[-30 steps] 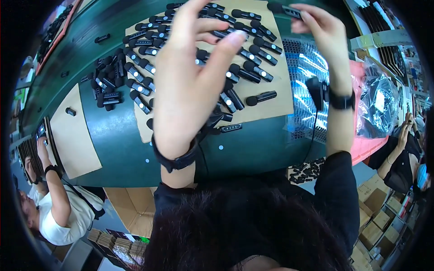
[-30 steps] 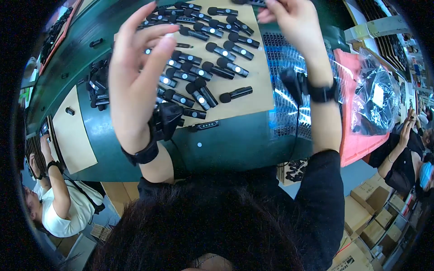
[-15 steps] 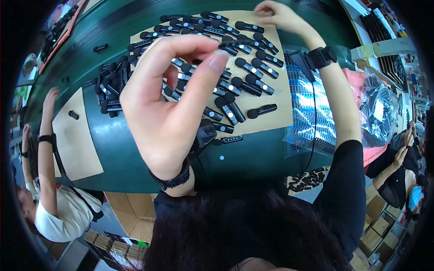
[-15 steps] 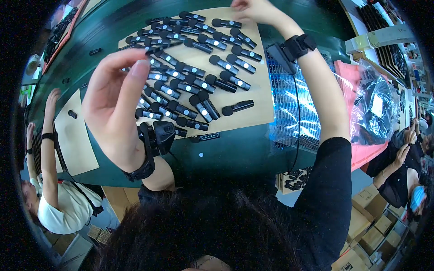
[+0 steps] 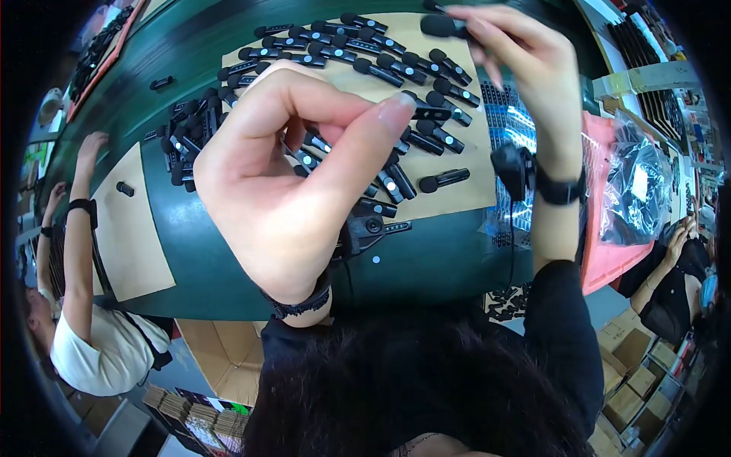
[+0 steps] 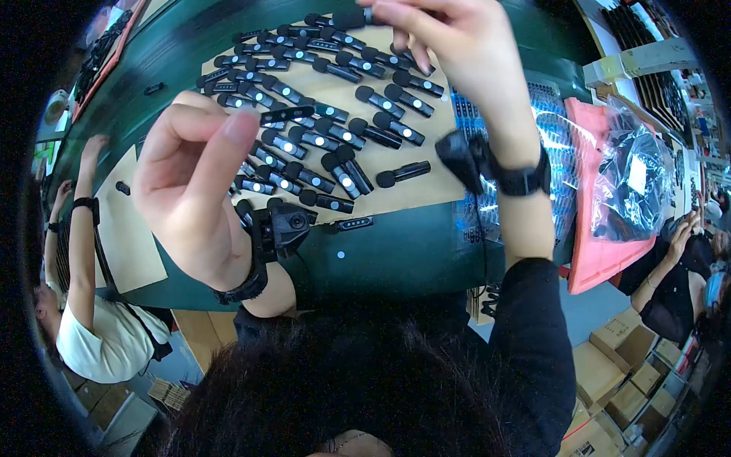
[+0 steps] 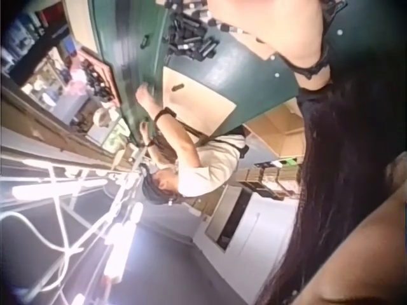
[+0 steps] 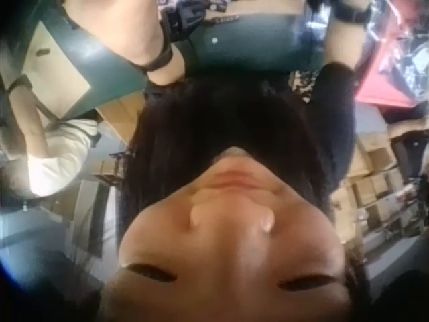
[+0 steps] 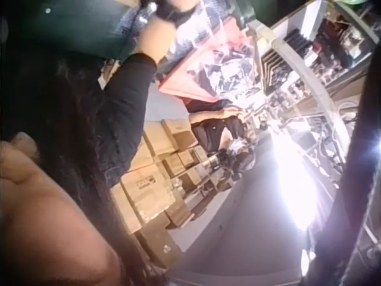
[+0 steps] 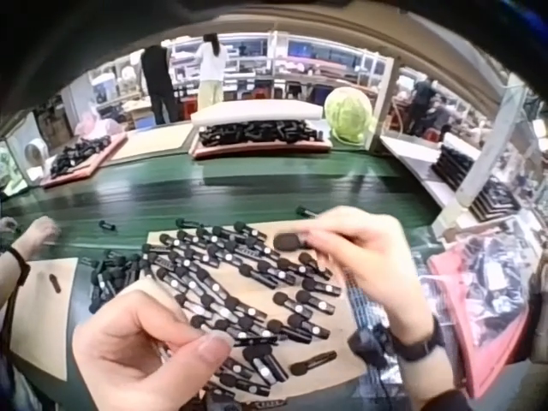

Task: The person aligns a sheet of adhesive film on the workstation by hand, then peels individual film strips and applies them onto small microphones one at a time.

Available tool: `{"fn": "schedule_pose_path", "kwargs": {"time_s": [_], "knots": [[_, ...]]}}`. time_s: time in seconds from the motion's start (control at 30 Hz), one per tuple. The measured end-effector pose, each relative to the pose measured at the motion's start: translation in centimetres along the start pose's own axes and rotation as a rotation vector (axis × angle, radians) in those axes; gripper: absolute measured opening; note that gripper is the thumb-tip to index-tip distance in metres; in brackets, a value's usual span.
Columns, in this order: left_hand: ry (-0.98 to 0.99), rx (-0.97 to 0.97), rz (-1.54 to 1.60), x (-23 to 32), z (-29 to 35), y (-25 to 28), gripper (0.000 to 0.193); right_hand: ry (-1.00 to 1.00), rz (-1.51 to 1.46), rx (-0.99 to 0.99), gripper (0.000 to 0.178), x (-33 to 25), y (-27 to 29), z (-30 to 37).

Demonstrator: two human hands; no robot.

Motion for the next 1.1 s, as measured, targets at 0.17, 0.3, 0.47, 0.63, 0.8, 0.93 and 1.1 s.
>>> {"fn": "schedule_pose_path", "kwargs": {"time_s": [0.17, 0.3, 0.47, 0.63, 0.8, 0.93, 1.1], "knots": [[-0.045, 0.003, 0.209, -0.3, 0.3, -0.8, 0.010, 0.079, -0.314, 0.010, 0.023, -1.9, -1.5, 4.3], [-0.042, -0.039, 0.236, -0.7, 0.3, -1.5, 0.010, 0.137, -0.416, 0.071, 0.030, -4.7, -3.2, 5.0], [0.031, -0.055, 0.159, -1.2, 0.4, -1.7, 0.011, 0.348, -0.240, 0.160, 0.049, -5.3, -3.2, 6.2], [0.103, 0.002, 0.224, -1.4, 0.4, -1.8, 0.012, 0.242, -0.123, 0.233, 0.061, -6.9, -2.9, 7.3], [0.064, -0.002, 0.230, -1.6, 0.5, -2.0, 0.013, 0.337, -0.134, 0.289, 0.064, -6.3, -2.7, 7.3], [0.027, -0.002, 0.175, -1.5, 0.5, -2.2, 0.014, 0.396, -0.068, 0.252, 0.064, -6.7, -2.6, 7.5], [-0.061, -0.013, 0.089, -1.6, 0.6, -2.3, 0.016, 0.307, 0.082, 0.293, 0.063, -7.6, -2.9, 7.8]]}}
Point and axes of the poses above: each hand's wrist, its own z-axis away from the middle knuckle, its own y-axis out of the back of the hand, x = y × z, the point moved 4 cm from there along -z, towards the middle knuckle, and after that the axes turned 10 degrees about z, right-handed, at the moved point
